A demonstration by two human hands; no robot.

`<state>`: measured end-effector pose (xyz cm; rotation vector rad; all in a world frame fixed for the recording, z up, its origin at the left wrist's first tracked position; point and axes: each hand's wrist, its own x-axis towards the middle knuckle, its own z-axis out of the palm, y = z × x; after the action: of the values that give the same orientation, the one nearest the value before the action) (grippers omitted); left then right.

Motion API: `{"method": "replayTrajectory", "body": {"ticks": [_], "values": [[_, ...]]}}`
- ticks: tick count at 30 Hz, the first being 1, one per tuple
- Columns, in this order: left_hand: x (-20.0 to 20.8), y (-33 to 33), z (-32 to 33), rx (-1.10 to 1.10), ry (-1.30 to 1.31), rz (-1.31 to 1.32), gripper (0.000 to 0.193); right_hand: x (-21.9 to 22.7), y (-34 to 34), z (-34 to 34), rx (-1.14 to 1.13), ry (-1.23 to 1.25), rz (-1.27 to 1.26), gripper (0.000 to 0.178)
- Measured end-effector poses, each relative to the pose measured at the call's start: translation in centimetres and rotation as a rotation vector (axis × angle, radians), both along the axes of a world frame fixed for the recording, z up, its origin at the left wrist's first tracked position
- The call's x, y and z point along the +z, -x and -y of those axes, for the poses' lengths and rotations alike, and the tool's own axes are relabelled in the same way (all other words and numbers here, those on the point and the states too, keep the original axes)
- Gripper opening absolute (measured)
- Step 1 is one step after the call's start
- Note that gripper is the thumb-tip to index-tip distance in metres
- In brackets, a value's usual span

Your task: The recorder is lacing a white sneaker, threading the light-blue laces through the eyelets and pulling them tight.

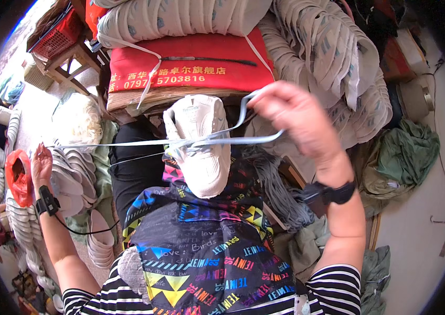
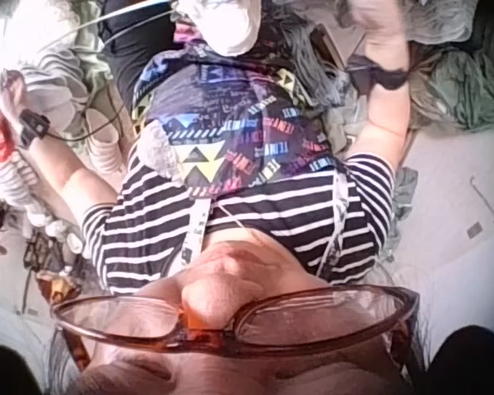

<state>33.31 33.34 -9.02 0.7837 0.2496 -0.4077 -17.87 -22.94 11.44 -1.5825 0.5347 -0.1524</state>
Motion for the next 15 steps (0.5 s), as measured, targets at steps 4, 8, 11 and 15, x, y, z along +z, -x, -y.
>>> {"method": "replayTrajectory", "body": {"ticks": [4, 8, 11, 15], "values": [[0.3, 3.0, 7.6, -0.095, -0.002, -0.006, 0.024, -4.7, -2.1, -5.1, 0.364, 0.644, -0.025, 0.014], [2.1, 6.8, 11.5, -0.170, -0.099, 0.054, 0.031, -6.6, -2.8, -6.4, 0.349, 1.021, 0.027, 0.008], [3.1, 7.9, 11.7, -0.204, -0.106, 0.122, 0.033, -7.3, -3.2, -6.1, 0.418, 1.092, 0.046, 0.006], [3.7, 8.8, 11.7, -0.166, -0.142, 0.099, 0.032, -5.4, -3.8, -6.8, 0.621, 0.574, -0.063, 0.012]]}}
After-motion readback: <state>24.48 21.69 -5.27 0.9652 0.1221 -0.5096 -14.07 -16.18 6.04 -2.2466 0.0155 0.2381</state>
